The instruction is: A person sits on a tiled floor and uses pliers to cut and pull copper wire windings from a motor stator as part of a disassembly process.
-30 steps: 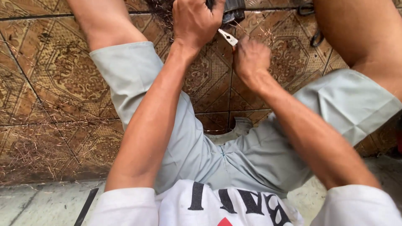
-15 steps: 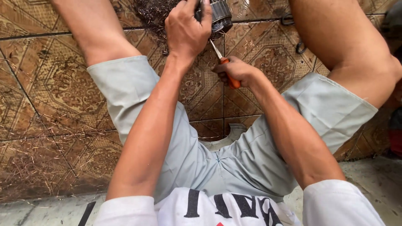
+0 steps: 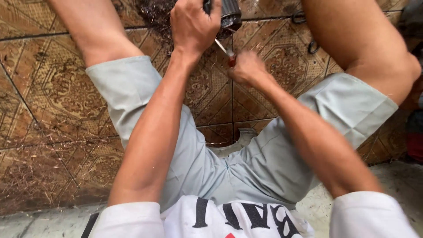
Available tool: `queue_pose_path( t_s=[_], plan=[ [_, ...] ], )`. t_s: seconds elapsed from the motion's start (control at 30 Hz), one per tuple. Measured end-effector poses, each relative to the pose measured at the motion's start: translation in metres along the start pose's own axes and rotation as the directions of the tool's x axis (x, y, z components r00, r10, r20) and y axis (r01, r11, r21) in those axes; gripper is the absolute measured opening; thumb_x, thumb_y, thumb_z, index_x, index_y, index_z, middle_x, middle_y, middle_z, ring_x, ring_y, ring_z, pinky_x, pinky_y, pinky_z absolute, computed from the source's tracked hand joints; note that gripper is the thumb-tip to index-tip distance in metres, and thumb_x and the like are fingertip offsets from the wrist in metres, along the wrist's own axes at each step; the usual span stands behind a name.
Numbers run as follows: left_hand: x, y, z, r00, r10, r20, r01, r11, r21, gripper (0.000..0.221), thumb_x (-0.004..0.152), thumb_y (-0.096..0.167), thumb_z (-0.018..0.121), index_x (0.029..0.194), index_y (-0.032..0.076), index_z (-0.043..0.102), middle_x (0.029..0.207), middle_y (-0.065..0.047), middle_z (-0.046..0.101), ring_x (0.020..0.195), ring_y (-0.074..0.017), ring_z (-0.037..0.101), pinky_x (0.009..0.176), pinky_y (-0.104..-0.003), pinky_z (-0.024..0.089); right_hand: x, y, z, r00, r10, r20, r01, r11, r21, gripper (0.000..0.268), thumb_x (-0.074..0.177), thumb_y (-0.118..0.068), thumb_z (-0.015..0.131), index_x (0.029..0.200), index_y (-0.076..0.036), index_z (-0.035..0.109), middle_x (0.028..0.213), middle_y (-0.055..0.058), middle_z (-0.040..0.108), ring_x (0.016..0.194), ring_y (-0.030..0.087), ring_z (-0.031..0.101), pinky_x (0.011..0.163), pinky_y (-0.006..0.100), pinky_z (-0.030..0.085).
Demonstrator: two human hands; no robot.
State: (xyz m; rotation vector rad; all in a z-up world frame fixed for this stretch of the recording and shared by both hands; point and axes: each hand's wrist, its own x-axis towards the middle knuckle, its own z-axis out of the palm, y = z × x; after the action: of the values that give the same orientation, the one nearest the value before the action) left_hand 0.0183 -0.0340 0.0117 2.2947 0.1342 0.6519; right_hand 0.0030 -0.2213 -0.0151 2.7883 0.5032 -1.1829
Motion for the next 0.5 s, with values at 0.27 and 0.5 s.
queue_pose_path(
  t_s=[0.27,0.5],
  plan=[
    [-0.011,-0.028,-0.025,0.996,-0.051,-0.077,0.049,0.998,-0.030,0.033,0.090,0.022,0.061,0.067,-0.001,0.059,0.053,-0.015,0.060,0.038,-0.0282,0.040,0.040,-0.041,0.037,-0.010,-0.025,0.042,0.783,-0.614,0.099,-0.563,-0.632,0.532,0.012,0.094,-0.010,0.055,0.082,-0.011,0.057,0.069,0.002,0.053,0.063,0.014,0.054,0.061,0.029,0.044],
    [0.001,-0.010,-0.026,0.999,-0.015,-0.045,0.010,0.994,-0.112,0.026,0.096,0.026,0.061,0.097,0.001,0.068,0.070,-0.015,0.073,0.048,-0.0296,0.064,0.045,-0.039,0.051,-0.019,-0.028,0.026,0.946,-0.077,0.315,-0.291,0.227,0.929,0.023,0.090,-0.013,0.054,0.110,-0.005,0.061,0.072,0.008,0.063,0.054,0.017,0.055,0.047,0.029,0.043]
  ],
)
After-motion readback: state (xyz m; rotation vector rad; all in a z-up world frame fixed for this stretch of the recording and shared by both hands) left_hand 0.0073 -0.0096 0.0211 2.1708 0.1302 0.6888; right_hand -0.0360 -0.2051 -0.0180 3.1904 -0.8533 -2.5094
